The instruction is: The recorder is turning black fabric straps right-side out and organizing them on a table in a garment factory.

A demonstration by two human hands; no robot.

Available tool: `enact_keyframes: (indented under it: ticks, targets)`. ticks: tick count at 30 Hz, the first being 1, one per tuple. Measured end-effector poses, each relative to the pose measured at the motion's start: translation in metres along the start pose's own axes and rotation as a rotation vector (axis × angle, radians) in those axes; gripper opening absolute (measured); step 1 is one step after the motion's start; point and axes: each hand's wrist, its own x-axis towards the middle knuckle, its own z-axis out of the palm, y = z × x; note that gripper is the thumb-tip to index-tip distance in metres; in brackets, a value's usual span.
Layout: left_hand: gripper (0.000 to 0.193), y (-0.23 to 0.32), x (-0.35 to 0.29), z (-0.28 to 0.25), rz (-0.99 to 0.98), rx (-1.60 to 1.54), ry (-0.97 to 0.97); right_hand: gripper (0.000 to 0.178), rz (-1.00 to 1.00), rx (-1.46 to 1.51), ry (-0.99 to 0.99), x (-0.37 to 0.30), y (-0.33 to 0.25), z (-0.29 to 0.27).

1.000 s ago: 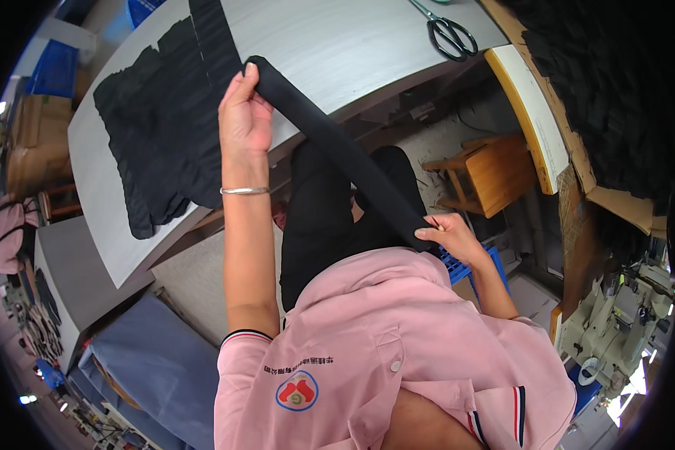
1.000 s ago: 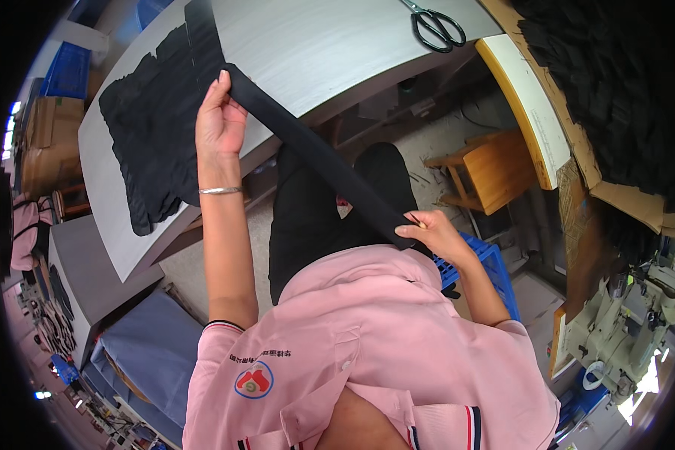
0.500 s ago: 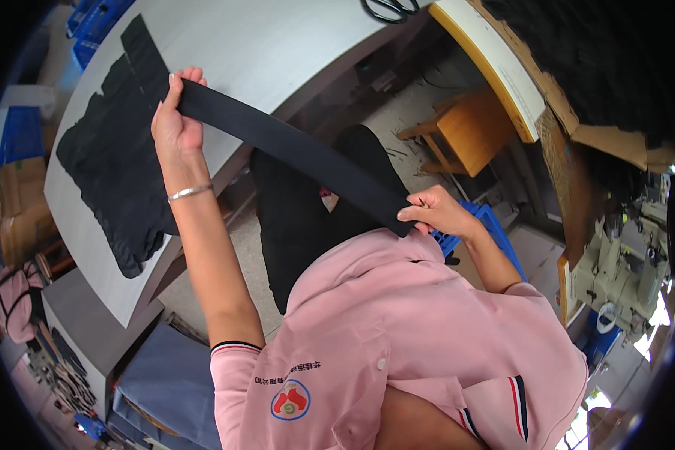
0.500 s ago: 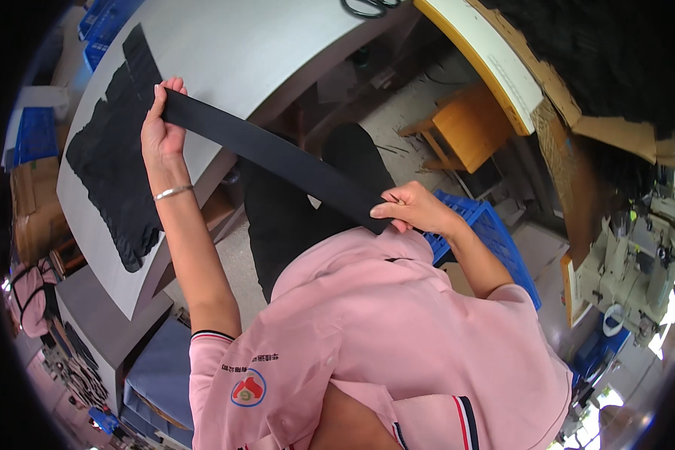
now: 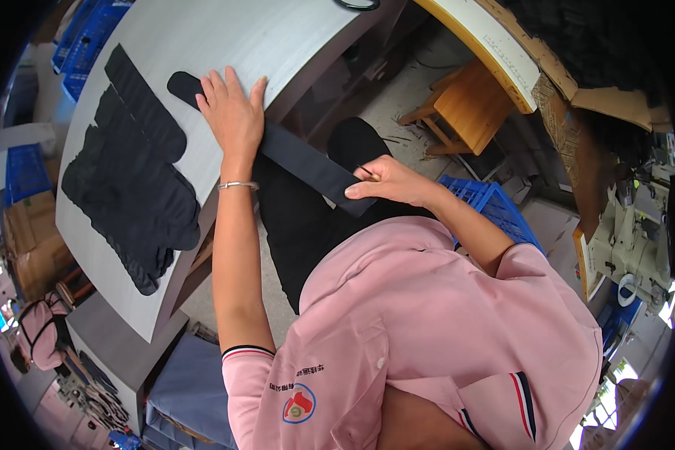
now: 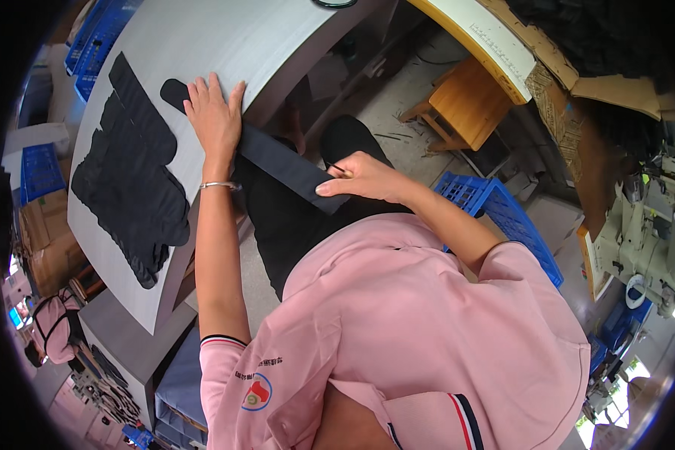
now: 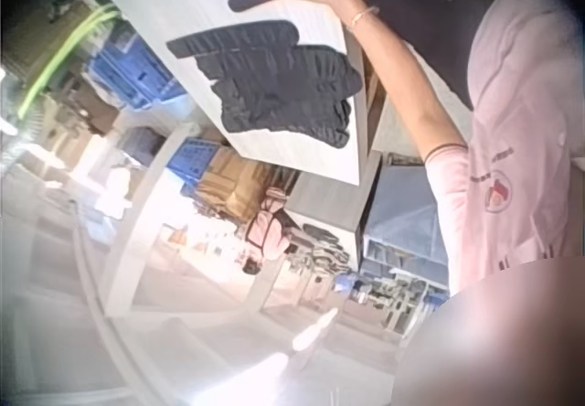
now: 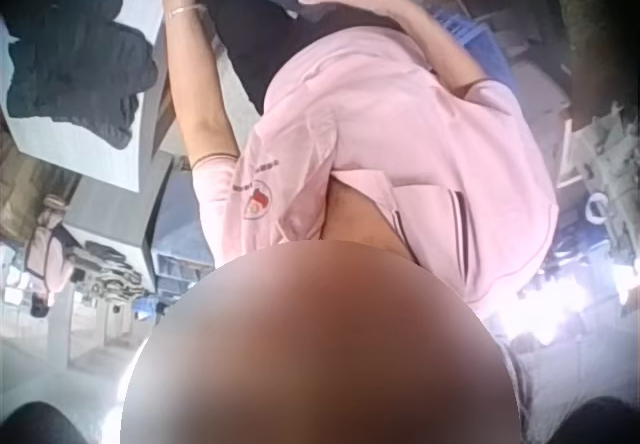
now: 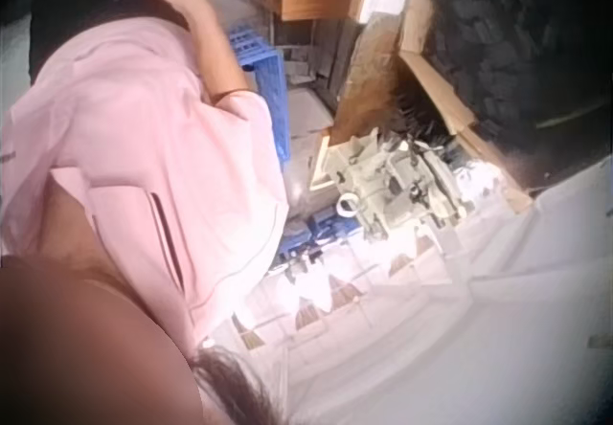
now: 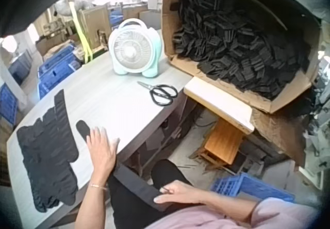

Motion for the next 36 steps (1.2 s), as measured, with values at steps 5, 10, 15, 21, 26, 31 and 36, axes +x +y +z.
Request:
enact_keyframes:
  ticks: [5,10,15,21,26,31,36]
  targets:
    - [0.073,0.0,0.003,0.006,-0.013,0.137,-0.087,0.039,-0.243,-0.02,-0.035,0.029,-0.025,0.016]
    - [0.072,0.003,0.003,0.005,-0.01,0.146,-0.092,0.032,-0.098,0.05,-0.133,0.033,-0.025,0.024]
    - [0.071,0.003,0.005,0.002,-0.02,0.102,-0.073,0.027,0.085,0.351,-0.193,0.023,-0.025,0.022]
    - [0.059,0.024,-0.032,-0.024,-0.195,-0.393,0.247,0.039,0.13,0.564,-0.233,0.02,-0.009,0.024]
    - [0.051,0.073,-0.111,-0.056,-0.742,-0.956,0.092,0.032,0.088,0.574,-0.115,0.019,-0.011,0.029]
    - [0.03,0.087,-0.144,-0.066,-1.042,-1.436,-0.164,0.03,0.019,0.355,-0.027,0.026,-0.007,0.029]
    - [0.014,0.078,-0.152,-0.058,-1.093,-1.559,-0.125,0.02,0.022,0.337,0.008,0.015,-0.022,0.041]
